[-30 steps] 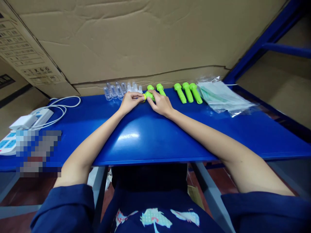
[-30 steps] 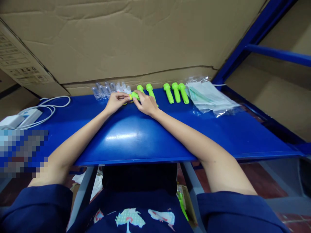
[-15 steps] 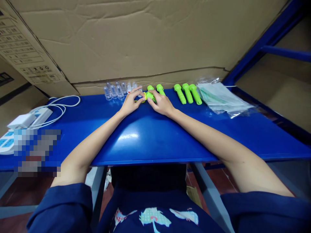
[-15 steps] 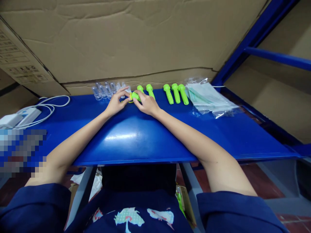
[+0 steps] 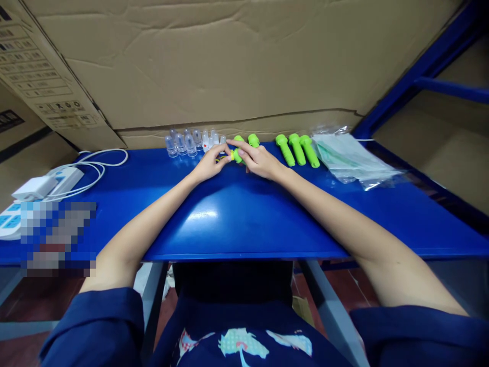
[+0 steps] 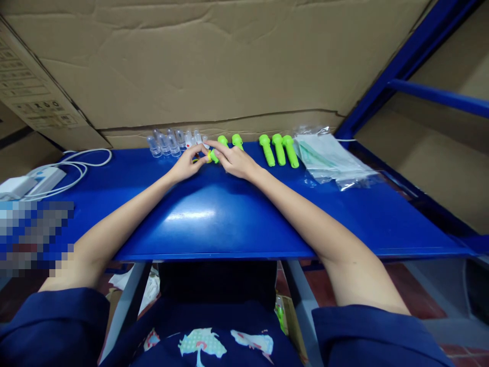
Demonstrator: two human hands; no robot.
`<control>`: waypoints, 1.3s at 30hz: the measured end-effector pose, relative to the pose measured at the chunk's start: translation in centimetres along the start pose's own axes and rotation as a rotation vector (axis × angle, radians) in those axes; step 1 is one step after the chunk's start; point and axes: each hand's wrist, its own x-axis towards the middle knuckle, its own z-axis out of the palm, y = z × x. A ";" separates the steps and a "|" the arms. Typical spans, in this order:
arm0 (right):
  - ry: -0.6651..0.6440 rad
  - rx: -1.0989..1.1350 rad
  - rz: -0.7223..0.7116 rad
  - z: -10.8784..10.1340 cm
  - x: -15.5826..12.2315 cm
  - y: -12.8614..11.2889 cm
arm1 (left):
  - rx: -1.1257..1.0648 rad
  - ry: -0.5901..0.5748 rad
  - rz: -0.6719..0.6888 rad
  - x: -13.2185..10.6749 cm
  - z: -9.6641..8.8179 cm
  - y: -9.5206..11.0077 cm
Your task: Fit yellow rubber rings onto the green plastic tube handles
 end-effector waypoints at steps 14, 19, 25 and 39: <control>-0.291 0.708 0.190 0.1 0.0 0.8 | -0.329 -0.187 -0.079 -0.1 -0.4 -0.4; -0.422 0.943 0.287 0.5 0.1 1.3 | -0.408 -0.205 -0.151 -0.3 -0.3 -0.7; -0.468 1.069 0.351 1.4 -0.2 1.3 | -0.450 -0.243 -0.193 -0.4 -0.4 -1.2; -0.309 1.243 0.331 2.9 0.5 0.9 | -0.602 -0.189 -0.320 0.0 0.1 -1.3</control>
